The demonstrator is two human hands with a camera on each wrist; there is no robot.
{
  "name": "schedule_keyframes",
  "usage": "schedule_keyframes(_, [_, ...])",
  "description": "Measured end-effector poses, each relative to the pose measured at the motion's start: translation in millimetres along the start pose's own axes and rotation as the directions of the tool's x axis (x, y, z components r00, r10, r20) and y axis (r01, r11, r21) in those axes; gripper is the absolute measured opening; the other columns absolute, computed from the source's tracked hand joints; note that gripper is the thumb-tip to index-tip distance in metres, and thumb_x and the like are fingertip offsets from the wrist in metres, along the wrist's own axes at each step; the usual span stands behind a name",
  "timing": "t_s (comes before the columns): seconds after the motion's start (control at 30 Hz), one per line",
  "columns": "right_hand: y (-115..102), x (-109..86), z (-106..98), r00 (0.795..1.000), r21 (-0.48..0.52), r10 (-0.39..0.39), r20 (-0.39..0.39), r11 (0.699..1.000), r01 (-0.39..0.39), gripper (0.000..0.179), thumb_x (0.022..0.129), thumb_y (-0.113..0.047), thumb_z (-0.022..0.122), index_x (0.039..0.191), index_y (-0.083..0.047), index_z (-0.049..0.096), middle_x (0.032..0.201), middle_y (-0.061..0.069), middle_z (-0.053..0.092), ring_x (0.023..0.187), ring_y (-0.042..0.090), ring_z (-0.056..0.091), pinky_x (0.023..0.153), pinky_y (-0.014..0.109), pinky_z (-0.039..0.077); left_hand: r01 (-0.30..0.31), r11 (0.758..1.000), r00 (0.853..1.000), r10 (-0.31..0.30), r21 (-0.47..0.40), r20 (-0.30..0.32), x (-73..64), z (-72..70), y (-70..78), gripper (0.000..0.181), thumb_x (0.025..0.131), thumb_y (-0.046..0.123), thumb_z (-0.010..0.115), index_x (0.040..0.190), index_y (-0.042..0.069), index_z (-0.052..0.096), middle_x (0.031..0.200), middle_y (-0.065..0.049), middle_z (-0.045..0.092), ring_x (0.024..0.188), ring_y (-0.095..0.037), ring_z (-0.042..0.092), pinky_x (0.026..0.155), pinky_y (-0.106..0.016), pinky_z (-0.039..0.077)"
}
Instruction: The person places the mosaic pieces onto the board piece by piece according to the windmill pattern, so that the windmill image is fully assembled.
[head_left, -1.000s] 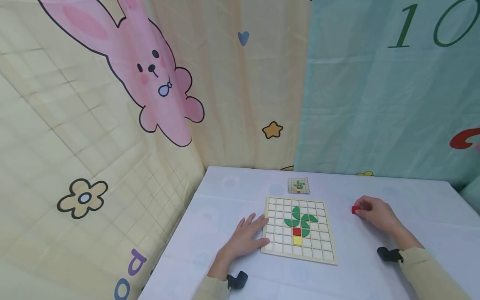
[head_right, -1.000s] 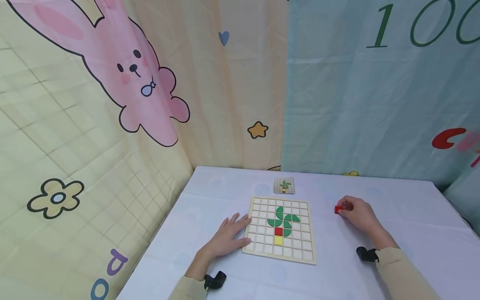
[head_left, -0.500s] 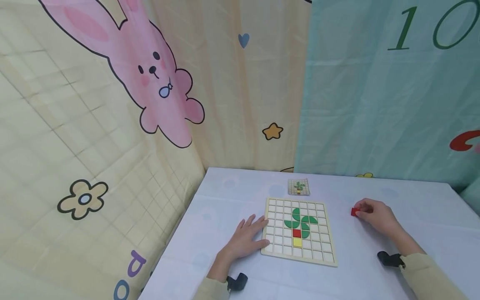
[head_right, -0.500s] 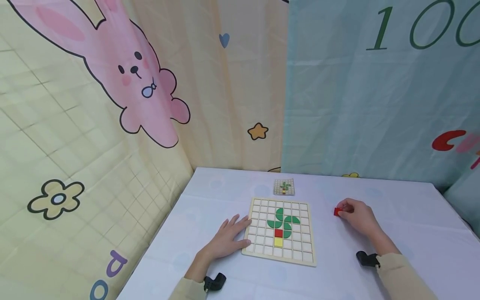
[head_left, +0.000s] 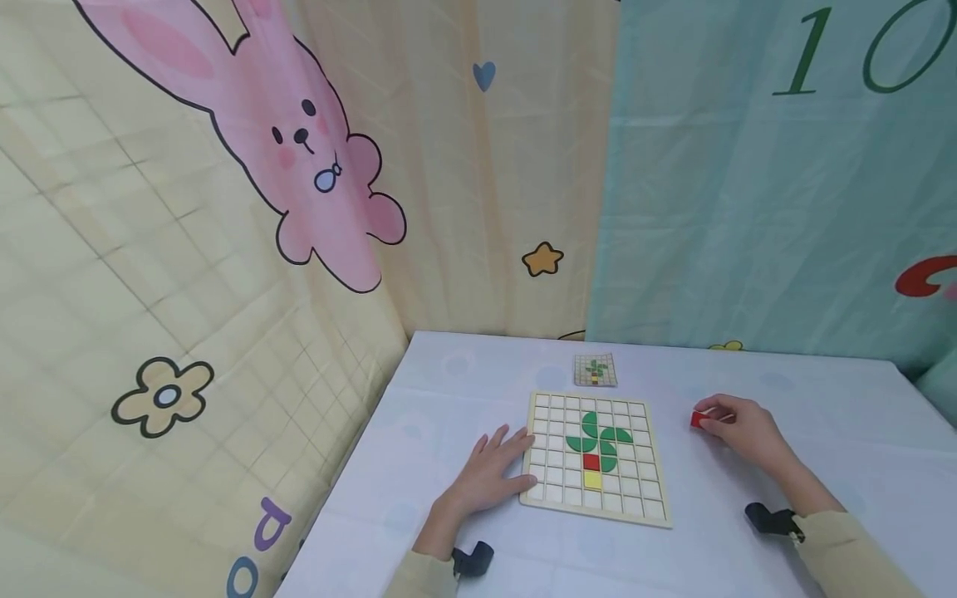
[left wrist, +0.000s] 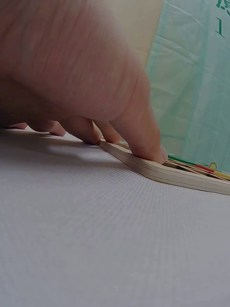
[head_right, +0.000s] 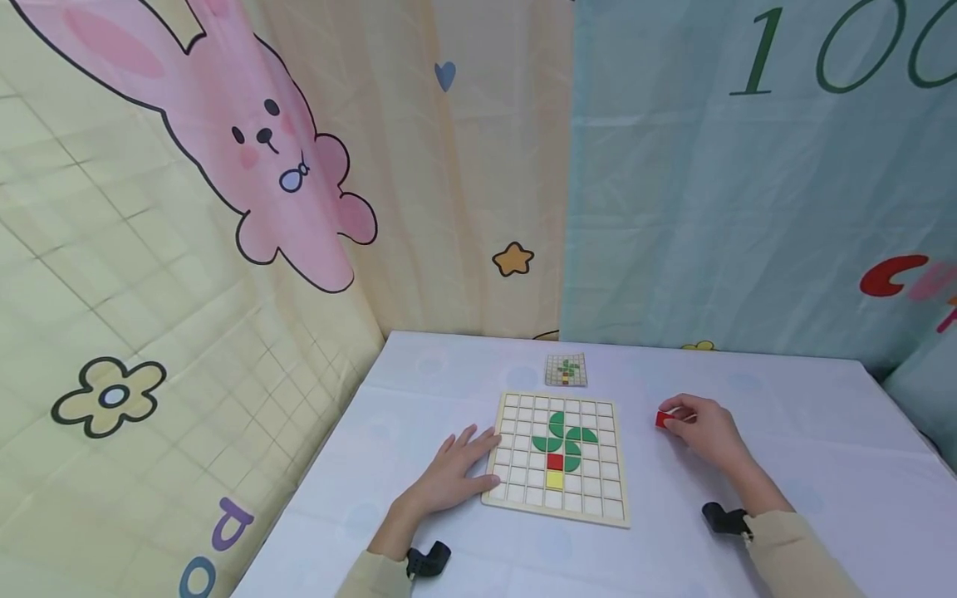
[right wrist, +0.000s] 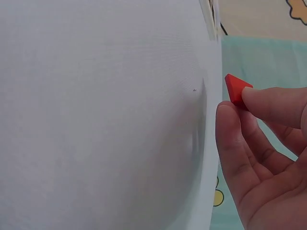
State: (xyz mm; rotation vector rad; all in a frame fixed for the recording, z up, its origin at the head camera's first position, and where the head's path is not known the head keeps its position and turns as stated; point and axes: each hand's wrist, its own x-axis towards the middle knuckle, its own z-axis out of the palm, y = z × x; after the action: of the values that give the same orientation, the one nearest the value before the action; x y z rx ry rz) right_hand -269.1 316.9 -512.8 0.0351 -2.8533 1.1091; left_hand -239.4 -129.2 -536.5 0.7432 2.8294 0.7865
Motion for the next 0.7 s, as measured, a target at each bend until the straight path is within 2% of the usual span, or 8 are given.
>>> schedule_keyframes(0.33, [-22.5, -13.2, 7.3, 0.999, 0.025, -0.032, -0.011, 0.999, 0.032, 0.025, 0.092, -0.009, 0.072, 0.115, -0.003, 0.068, 0.106, 0.017, 0.066, 0.088, 0.028, 0.062, 0.065, 0.03, 0.058, 0.0, 1.0, 1.0, 0.0, -0.002, -0.005, 0.4, 0.8, -0.7, 0.068, 0.096, 0.051, 0.06, 0.156, 0.024, 0.041, 0.162, 0.007, 0.031, 0.154, -0.025, 0.011, 0.123, -0.053, 0.006])
schedule_keyframes(0.5, [-41.7, -21.9, 9.5, 0.999, 0.068, -0.048, 0.016, 0.997, 0.047, 0.026, 0.092, -0.011, 0.073, 0.116, -0.002, 0.067, 0.104, 0.014, 0.068, 0.085, 0.024, 0.064, 0.067, 0.03, 0.059, -0.002, 1.0, 1.0, 0.002, -0.003, -0.002, -0.2, -0.1, 0.2, 0.068, 0.097, 0.05, 0.06, 0.156, 0.024, 0.04, 0.163, 0.008, 0.031, 0.154, -0.025, 0.011, 0.123, -0.052, 0.006])
schedule_keyframes(0.7, [-59.3, -29.4, 18.5, 0.999, 0.085, -0.031, 0.045, 0.996, 0.027, 0.025, 0.09, -0.011, 0.076, 0.114, -0.005, 0.069, 0.101, 0.01, 0.068, 0.085, 0.023, 0.063, 0.066, 0.029, 0.058, -0.001, 1.0, 1.0, 0.001, 0.001, 0.002, -0.1, -0.9, 0.8, 0.068, 0.097, 0.05, 0.058, 0.157, 0.024, 0.039, 0.163, 0.007, 0.03, 0.154, -0.024, 0.01, 0.123, -0.053, 0.006])
